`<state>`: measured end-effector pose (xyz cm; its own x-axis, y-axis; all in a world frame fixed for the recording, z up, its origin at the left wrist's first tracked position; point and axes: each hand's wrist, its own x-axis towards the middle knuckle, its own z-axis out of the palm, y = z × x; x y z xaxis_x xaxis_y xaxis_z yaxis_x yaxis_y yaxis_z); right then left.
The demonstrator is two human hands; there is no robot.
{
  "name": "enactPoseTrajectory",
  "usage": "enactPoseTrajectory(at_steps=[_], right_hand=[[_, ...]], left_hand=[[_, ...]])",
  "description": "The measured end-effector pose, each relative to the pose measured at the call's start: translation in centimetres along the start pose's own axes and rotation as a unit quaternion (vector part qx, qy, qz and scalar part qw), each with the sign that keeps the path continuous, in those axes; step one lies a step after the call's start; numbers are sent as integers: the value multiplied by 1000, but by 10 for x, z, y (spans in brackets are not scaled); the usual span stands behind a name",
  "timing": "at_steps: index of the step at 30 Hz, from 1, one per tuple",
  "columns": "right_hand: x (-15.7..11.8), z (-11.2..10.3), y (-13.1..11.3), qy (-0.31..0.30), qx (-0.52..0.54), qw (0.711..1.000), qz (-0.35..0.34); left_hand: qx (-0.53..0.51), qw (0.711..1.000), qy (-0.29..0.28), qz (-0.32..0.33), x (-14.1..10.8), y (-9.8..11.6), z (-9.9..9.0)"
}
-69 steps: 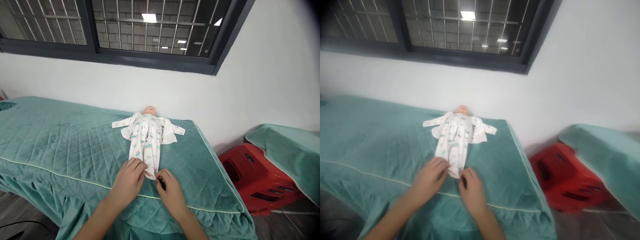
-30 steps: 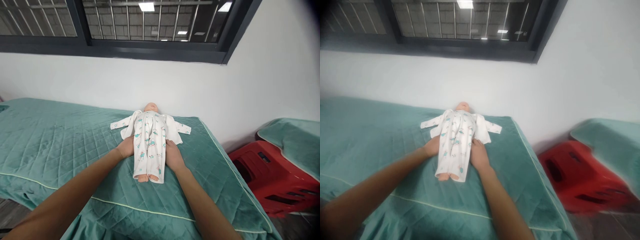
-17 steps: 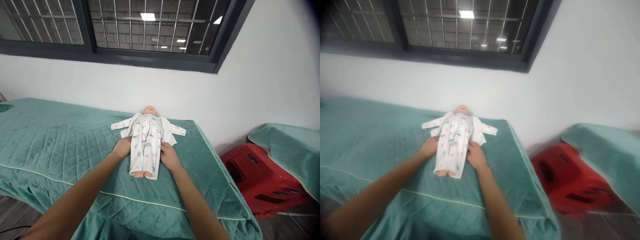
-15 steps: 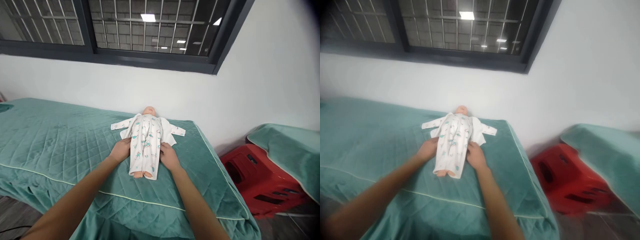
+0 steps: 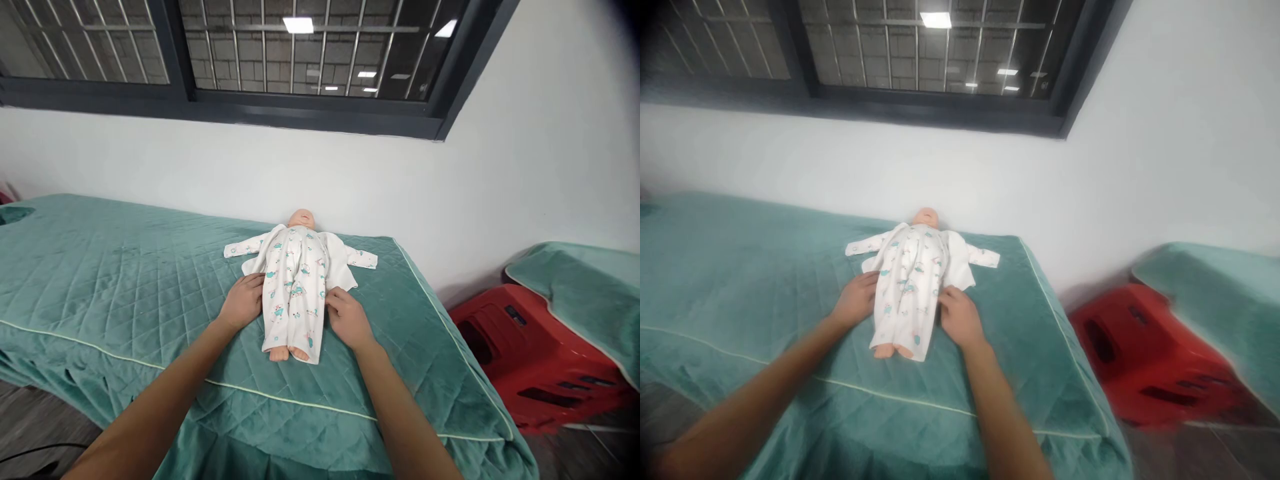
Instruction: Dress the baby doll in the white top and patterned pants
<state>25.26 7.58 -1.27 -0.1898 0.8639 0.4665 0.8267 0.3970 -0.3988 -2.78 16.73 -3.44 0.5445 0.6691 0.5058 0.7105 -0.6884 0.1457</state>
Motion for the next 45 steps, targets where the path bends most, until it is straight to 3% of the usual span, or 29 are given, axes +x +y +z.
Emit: enactPoseTrajectory(at_steps=[3,9,14,18,21,26,32,35,40,45], right_hand=[[2,-1,-2,12,-29,999,4],[8,3,-3,-55,-108,992,28],[10,1,-6,-57,-138,988,41],[10,3,-7,-46,-121,990,49],[11,6,3,8,-43,997,66],[29,1,47,147,46,966,206],[64,-1,87,155,25,936,316],[68,4,86,154,128,925,324],[59,-3,73,142,340,869,332],[58,-21,56,115,596,731,312]], left_hand=[[-36,998,6,-52,1,-4,0],[-102,967,85,-216,5,-13,1],[-108,942,79,-309,10,-20,2],[-46,941,46,-333,15,-20,7],[-10,932,32,-361,20,-20,10],[20,914,25,-404,30,-27,14],[49,904,43,-422,41,-35,19],[38,910,34,-412,44,-38,18],[-29,894,72,-442,41,-43,13],[-30,884,72,-460,39,-43,11]])
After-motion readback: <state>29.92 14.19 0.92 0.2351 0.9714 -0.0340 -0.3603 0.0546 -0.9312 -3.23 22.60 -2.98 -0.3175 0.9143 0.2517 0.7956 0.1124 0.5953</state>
